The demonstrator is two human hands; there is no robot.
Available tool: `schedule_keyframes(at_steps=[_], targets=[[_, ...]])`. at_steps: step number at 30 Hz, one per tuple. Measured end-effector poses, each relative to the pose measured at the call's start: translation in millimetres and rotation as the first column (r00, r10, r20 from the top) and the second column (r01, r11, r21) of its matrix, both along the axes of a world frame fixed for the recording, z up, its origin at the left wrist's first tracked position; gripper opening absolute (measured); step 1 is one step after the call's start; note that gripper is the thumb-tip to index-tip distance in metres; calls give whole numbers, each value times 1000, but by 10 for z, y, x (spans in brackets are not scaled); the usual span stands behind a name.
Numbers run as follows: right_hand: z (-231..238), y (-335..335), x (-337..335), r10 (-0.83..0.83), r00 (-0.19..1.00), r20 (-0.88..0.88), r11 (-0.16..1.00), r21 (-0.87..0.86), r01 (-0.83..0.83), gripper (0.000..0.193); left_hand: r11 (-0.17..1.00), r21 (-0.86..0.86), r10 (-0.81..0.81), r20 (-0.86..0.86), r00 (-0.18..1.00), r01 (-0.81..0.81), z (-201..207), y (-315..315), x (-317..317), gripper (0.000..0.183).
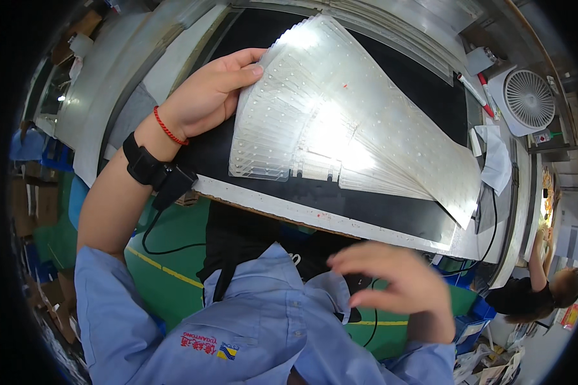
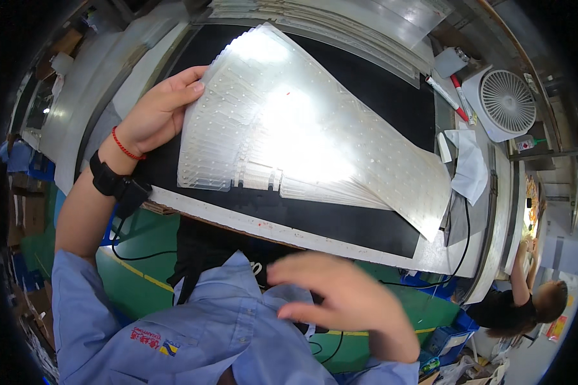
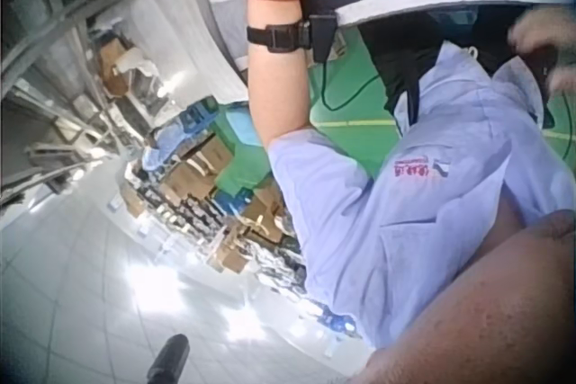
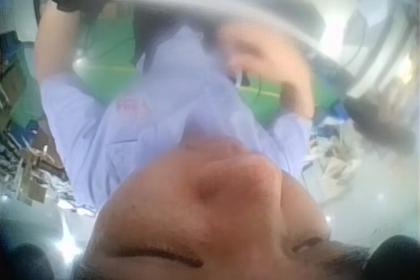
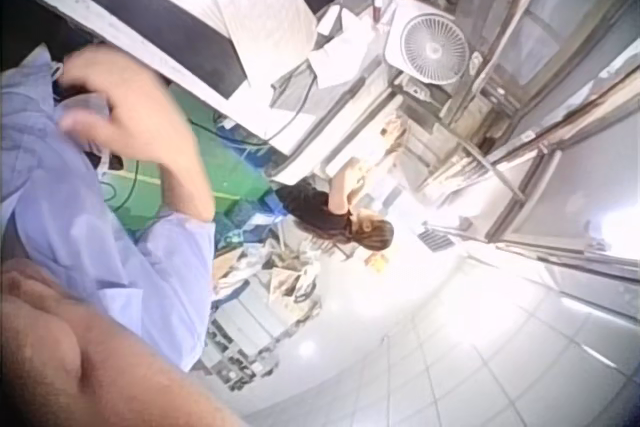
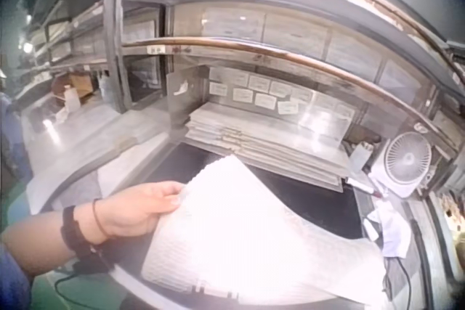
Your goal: Inspecting and cleaning a stack of large translucent flexible sheets using a white cloth or pad.
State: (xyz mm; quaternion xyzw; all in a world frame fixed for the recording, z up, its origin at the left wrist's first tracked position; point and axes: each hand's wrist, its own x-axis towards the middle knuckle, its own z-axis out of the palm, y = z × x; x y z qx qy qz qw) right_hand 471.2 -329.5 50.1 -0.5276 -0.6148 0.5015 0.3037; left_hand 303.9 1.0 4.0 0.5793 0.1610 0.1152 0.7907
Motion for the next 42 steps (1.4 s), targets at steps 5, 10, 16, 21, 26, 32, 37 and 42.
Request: schedule_keyframes(at_steps=[5,10,16,21,26,32,37,42], targets=[[93,1112,1016,-652,607,455,745,534,400,69,999,34,-16,41,999,15,40,2,56,44],[32,1429,1323,-507,664,549,850,192,490,70,1000,-1,15,92,996,-15,34,-53,19,38],[-31,1410,1254,-465,751,468,862,47,505,46,999,39,31,37,999,-32,30,-47,17,38],[-48,1368,1222,-505,742,440,854,130,504,39,998,35,57,17,998,-58,52,-67,41,43],[-65,1369,1197,-517,705,485,844,154,513,41,998,50,34,4,999,-34,32,-34,38,46],[-67,1370,1200,-523,680,515,839,168,517,41,997,68,44,18,999,-45,26,-42,42,47],[-91,1364,1214,-539,683,492,832,183,524,39,987,146,72,-22,997,-68,9,-57,48,41],[-99,1361,1241,-537,692,483,833,175,525,39,974,200,120,-66,991,-105,47,-109,62,37]])
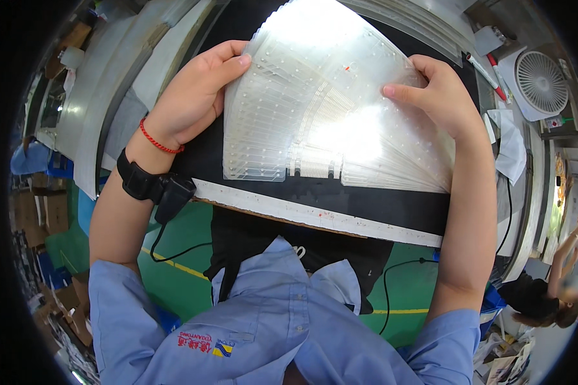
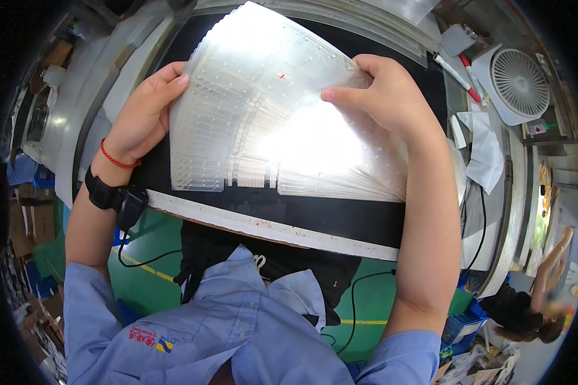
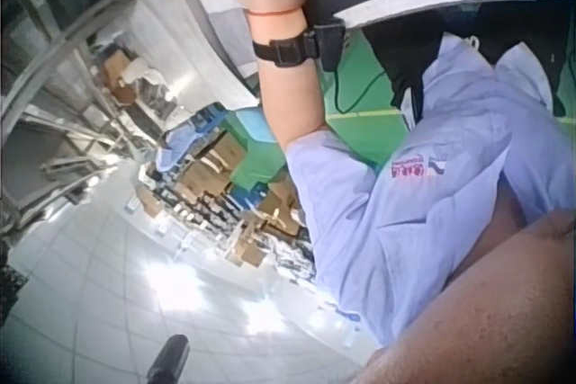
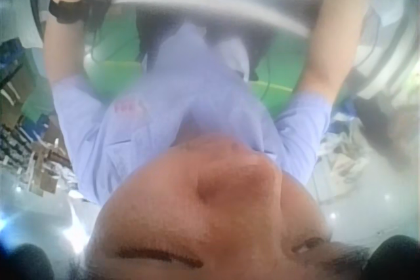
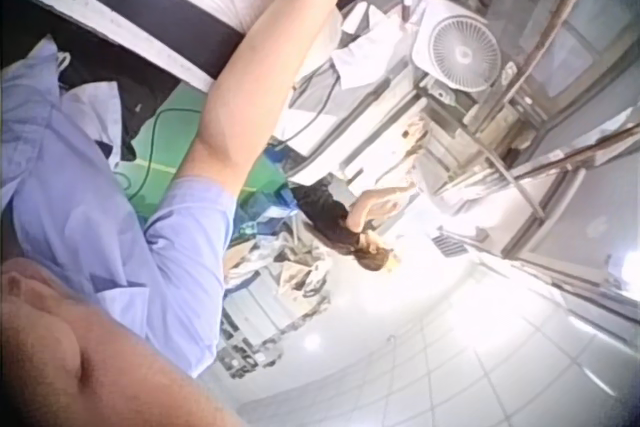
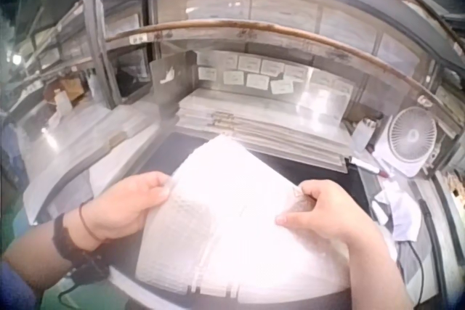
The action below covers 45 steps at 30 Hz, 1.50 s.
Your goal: Inspecting and cleaning a stack of large translucent flexible sheets using a white cloth or pad.
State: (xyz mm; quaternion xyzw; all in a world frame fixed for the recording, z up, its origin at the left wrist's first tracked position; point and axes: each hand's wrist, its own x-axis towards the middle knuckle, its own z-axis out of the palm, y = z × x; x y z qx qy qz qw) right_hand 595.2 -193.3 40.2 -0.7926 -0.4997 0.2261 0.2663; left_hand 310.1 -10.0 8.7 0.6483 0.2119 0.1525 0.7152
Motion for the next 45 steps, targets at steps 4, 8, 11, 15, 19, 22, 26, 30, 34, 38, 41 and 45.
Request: schedule_keyframes(at_steps=[4,8,11,15,19,22,26,30,34,38,41,45], targets=[[-12,-1,5,3,1000,31,1000,17,-3,38,998,59,20,-31,999,-18,-18,-11,6,36],[15,-12,-21,7,998,56,1000,7,-8,39,998,64,22,-48,999,-19,-35,0,-11,36],[16,-15,-20,9,999,36,1000,24,-10,40,998,66,23,-28,999,-21,-13,-36,8,37],[37,-7,-29,-10,999,42,1000,-10,11,42,996,41,81,22,996,-82,-10,-80,28,35],[-34,-15,16,-9,999,44,997,74,6,43,999,48,11,19,1000,-12,-51,7,3,33],[-31,-19,11,-11,1000,27,998,64,9,44,995,71,77,-12,997,-76,-38,-50,23,33],[-47,-19,45,-24,999,46,998,61,22,43,996,83,16,-29,999,-14,-54,12,-6,32],[-58,-18,53,-33,998,56,998,59,30,41,994,101,47,-56,997,-41,-66,-6,14,31],[-51,-15,38,-27,999,18,997,74,26,41,993,100,63,-48,997,-58,-78,-21,14,38],[-37,-30,28,-34,999,0,996,81,34,40,993,92,80,-34,996,-76,-17,-91,51,41],[-42,-25,52,-32,999,-38,995,91,36,40,995,72,63,-20,998,-62,-13,-69,37,42],[-30,-29,88,-32,996,-84,994,102,40,39,997,34,63,-28,998,-62,-32,-43,30,41]])
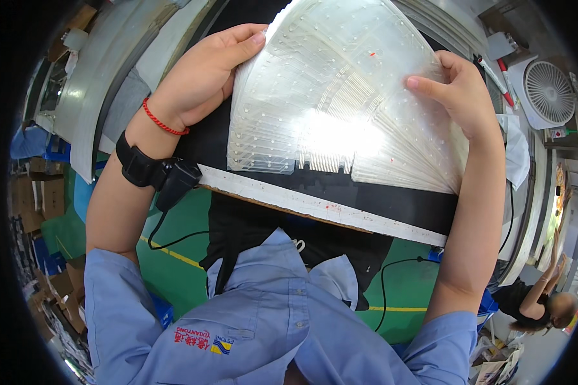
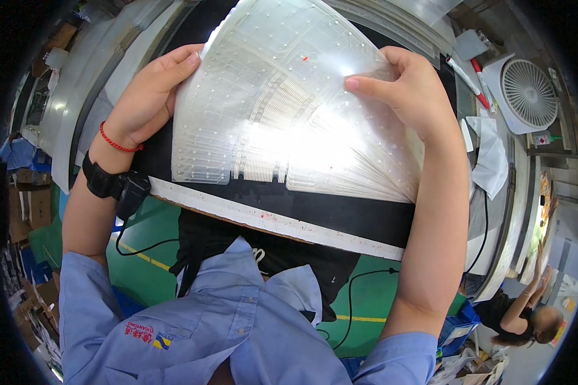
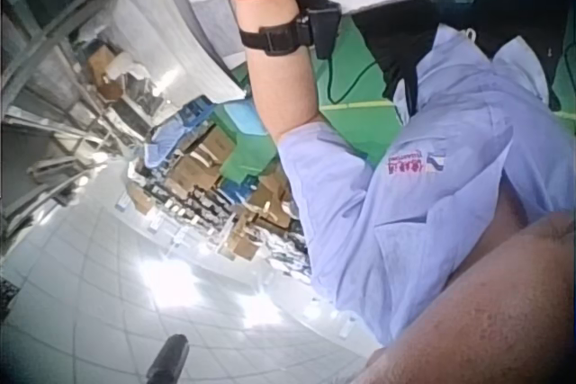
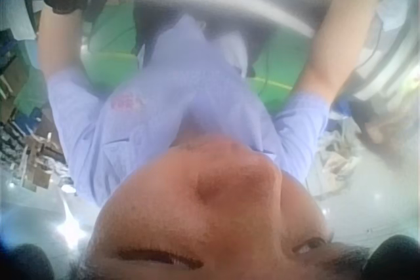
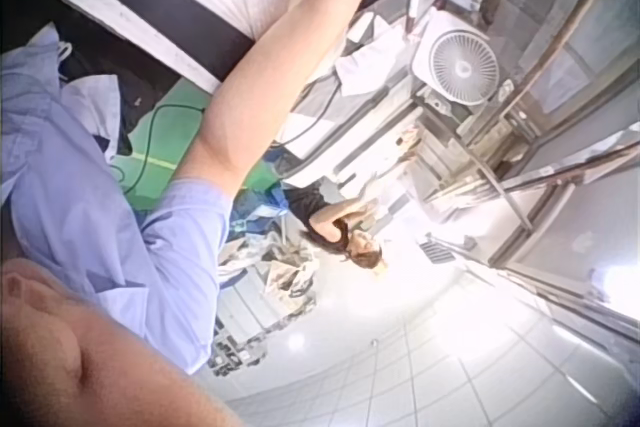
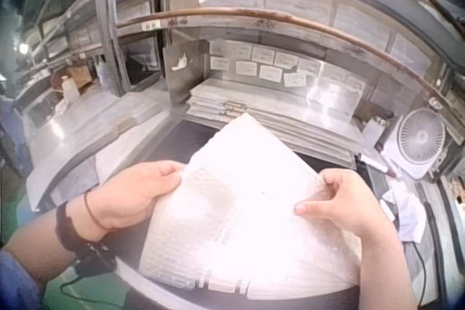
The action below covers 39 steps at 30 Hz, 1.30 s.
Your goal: Inspecting and cleaning a stack of large translucent flexible sheets using a white cloth or pad.
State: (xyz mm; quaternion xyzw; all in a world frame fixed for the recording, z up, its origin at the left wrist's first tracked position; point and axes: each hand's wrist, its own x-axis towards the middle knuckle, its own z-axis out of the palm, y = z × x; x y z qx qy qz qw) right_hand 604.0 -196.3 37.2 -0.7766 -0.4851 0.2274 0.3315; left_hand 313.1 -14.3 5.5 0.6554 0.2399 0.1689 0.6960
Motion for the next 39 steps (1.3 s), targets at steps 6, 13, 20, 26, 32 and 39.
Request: schedule_keyframes(at_steps=[6,13,20,26,32,39], targets=[[11,-14,2,4,999,-42,1000,29,-3,36,999,-32,-3,17,1000,3,-7,15,9,41],[1,5,-49,16,1000,14,999,-28,-15,34,1000,-13,2,-5,1000,-2,11,-5,9,41],[-19,3,-47,29,1000,11,999,-28,-28,36,1000,-26,6,27,1000,-5,6,-3,8,41],[16,-5,-66,32,999,37,998,-49,-30,36,998,-52,-19,71,997,23,1,29,-21,41],[31,5,-76,41,996,76,998,-60,-36,37,995,-72,-66,86,994,72,-6,48,-45,43],[36,5,-114,-13,994,110,998,-55,19,40,993,-86,-72,64,995,77,12,43,-32,39]])
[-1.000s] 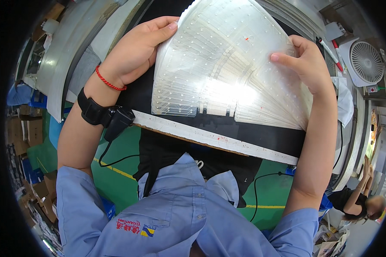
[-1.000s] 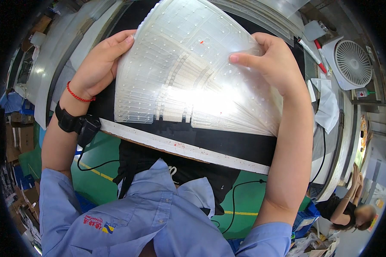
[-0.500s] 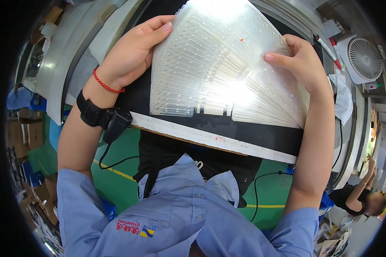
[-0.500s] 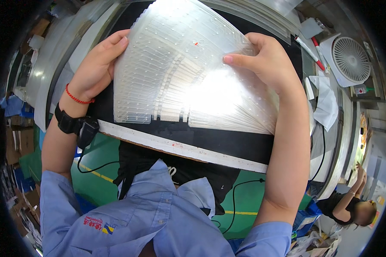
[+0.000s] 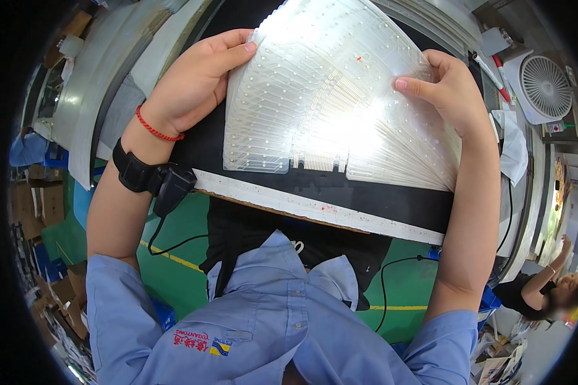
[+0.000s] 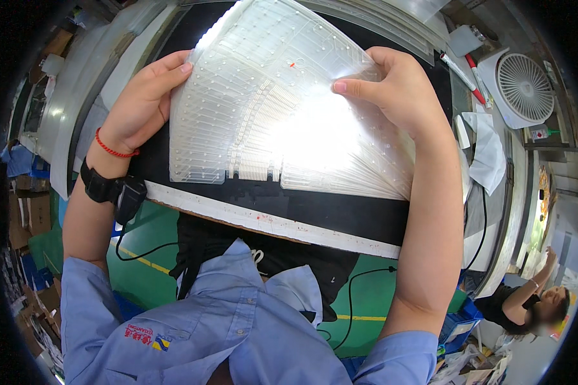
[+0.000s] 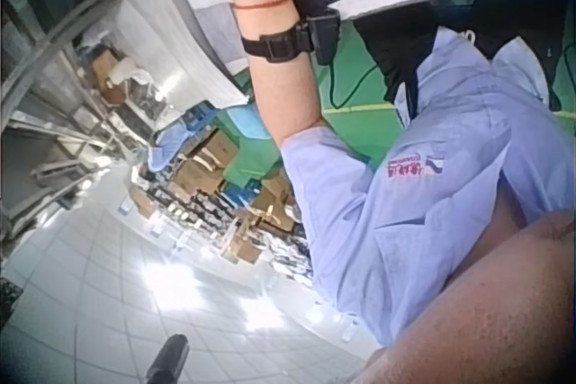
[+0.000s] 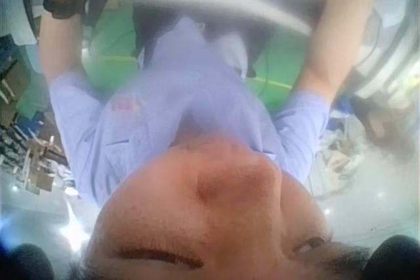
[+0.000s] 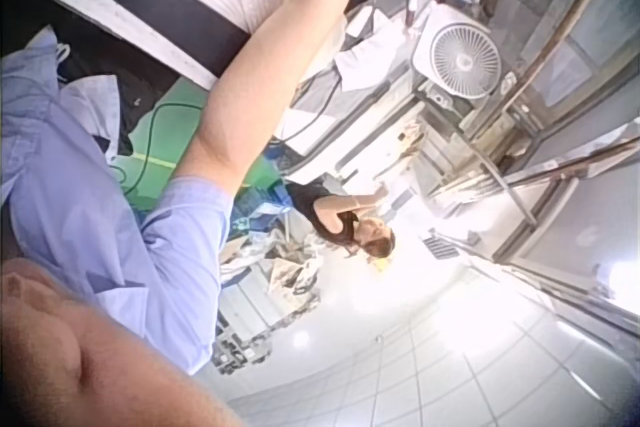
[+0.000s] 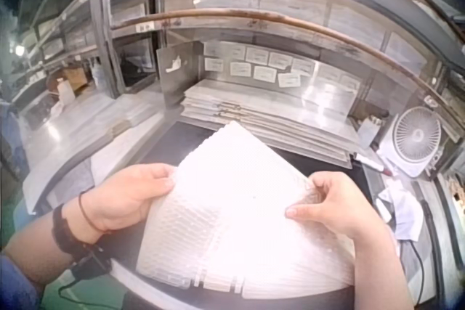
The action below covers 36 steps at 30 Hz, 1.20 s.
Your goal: Inspecting and cleaning a stack of large translucent flexible sheets using a white cloth or pad.
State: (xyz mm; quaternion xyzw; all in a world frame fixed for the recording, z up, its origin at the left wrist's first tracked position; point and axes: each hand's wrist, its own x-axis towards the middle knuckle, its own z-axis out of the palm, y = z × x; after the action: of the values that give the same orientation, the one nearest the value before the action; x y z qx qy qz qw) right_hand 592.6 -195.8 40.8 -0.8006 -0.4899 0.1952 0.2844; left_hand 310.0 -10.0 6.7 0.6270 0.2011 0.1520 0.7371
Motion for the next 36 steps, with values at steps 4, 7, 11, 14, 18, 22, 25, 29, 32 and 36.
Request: schedule_keyframes(at_steps=[4,7,11,14,18,22,25,29,32,36], targets=[[-34,0,27,11,999,-34,999,32,-10,39,1000,18,3,-25,1000,-3,2,-1,2,35],[-32,5,33,6,1000,-26,1000,18,-6,38,998,31,-55,-49,997,57,-24,63,-17,40],[-63,10,71,3,999,-35,999,39,-2,36,999,38,3,-36,999,-2,16,-19,11,37],[-73,18,94,12,999,-30,1000,28,-11,38,999,43,0,-33,999,1,17,-19,5,39],[-75,28,87,13,999,-53,999,31,-11,40,997,72,-37,-56,998,41,-1,7,-7,44],[-53,31,61,0,999,-41,1000,23,1,40,996,67,-54,-45,998,57,-26,25,-4,45],[-30,39,55,1,999,-32,1000,-7,-1,42,996,85,13,-52,999,-9,22,-55,-3,43],[-7,28,40,1,1000,4,1000,-28,-1,45,998,55,13,-29,1000,-11,3,-33,-29,45],[-41,8,68,-8,1000,-6,1000,20,8,45,998,56,-13,11,1000,13,18,-27,-34,46],[-28,1,93,28,995,-96,998,54,-23,42,999,-53,-3,72,997,7,-16,26,-53,45]])
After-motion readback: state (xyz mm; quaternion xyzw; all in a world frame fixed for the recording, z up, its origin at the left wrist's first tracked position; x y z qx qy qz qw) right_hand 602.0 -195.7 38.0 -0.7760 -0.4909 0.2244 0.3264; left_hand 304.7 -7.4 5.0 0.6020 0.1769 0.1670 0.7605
